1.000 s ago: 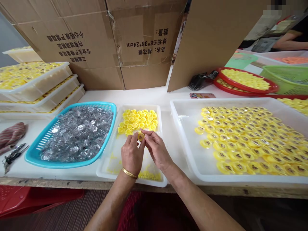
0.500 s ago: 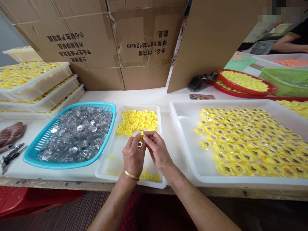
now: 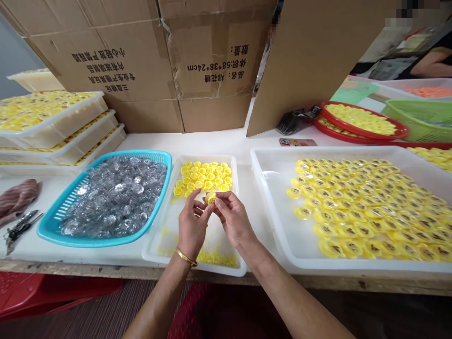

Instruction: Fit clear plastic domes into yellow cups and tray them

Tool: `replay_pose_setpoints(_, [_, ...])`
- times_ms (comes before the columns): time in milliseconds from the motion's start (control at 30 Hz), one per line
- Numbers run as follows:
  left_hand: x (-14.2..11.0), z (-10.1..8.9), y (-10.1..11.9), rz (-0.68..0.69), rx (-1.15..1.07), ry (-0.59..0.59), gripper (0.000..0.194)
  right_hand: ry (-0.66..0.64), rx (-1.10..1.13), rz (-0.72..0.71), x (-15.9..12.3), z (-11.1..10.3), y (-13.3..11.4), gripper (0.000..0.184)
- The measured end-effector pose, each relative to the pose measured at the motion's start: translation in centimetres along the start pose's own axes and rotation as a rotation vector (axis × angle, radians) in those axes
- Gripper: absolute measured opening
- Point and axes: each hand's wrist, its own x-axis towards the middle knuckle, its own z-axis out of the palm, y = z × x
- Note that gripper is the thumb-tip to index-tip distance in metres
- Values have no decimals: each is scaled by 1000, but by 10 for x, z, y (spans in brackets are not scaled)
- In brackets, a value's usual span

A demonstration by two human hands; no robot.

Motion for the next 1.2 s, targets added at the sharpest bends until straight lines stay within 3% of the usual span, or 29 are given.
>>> replay_pose_setpoints(67, [4, -3, 0, -61, -69, -72, 53, -24, -7, -5, 0, 0, 0, 18])
replay_pose_setpoints(133, [7, -6, 0, -48, -63, -139, 42, -48, -10, -3, 0, 0, -1, 17])
replay_pose_setpoints(300, [7, -7, -3, 109, 110, -89, 27, -88, -21, 19, 3, 0, -3, 19])
replay_pose_setpoints(533, [-3, -14, 0, 146, 249, -54, 33, -103, -9, 83, -2, 3, -4, 30])
replay_pose_setpoints(700, [-13, -20, 15, 171, 286, -168, 37, -139, -73, 73, -15, 1, -23, 32])
replay_pose_setpoints(767, [-16, -23, 18, 210, 264, -238, 38, -72, -134, 27, -21, -14, -43, 32])
replay_pose_setpoints(867, [-18, -31, 16, 204, 251, -268, 38, 96, -341, -45, -29, -62, -81, 30])
replay_pose_setpoints(967, [-14, -38, 8, 103, 255, -263, 39, 236, -940, -3, -34, -121, -112, 23])
replay_pose_setpoints(1000, [-13, -39, 7, 66, 249, -265, 39, 225, -1190, 64, -36, -137, -118, 22])
replay_pose_setpoints(1067, [-12, -39, 7, 15, 219, -264, 40, 180, -1377, 141, -37, -159, -122, 16])
replay_pose_setpoints(1200, [-14, -33, 11, 12, 134, -251, 36, 87, -1556, 160, -33, -166, -119, 5])
